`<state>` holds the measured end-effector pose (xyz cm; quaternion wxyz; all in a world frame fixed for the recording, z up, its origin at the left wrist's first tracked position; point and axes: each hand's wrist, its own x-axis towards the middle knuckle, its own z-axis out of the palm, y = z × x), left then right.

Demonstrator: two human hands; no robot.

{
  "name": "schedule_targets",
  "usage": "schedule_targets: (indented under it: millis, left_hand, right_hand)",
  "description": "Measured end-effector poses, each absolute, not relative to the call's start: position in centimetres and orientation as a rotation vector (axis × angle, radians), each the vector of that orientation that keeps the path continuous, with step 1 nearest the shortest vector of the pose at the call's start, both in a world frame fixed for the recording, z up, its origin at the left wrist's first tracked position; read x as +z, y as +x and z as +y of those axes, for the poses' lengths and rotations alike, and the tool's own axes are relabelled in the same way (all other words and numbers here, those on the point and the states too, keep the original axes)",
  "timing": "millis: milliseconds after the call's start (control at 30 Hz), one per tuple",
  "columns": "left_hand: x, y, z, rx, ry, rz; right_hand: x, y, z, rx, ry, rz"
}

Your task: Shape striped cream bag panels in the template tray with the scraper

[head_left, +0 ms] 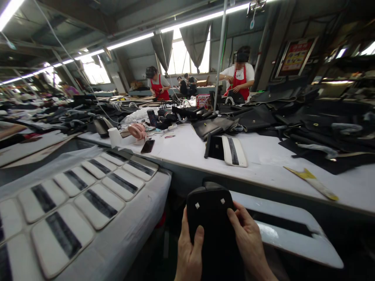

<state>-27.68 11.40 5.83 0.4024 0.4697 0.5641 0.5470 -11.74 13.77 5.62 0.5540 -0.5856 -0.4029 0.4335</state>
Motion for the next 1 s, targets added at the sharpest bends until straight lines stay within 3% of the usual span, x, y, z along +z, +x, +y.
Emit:
schedule_targets:
  millis: [267, 733, 1000]
  left_hand:
    - [6.8, -29.5, 12.1, 1.553, 1.277, 1.568]
    - [8.1, -29.0, 13.3, 1.431, 0.939, 1.444]
    - [9.6, -30.5, 15.3, 1.346, 1.314, 1.566]
  right_hand:
    - [6.8, -13.4, 14.6, 0.871, -1.503, -1.031]
    - [5.0, -13.0, 16.1, 0.867, -1.462, -1.033]
    - [7.2, -13.1, 16.0, 0.95, -1.32, -1.088]
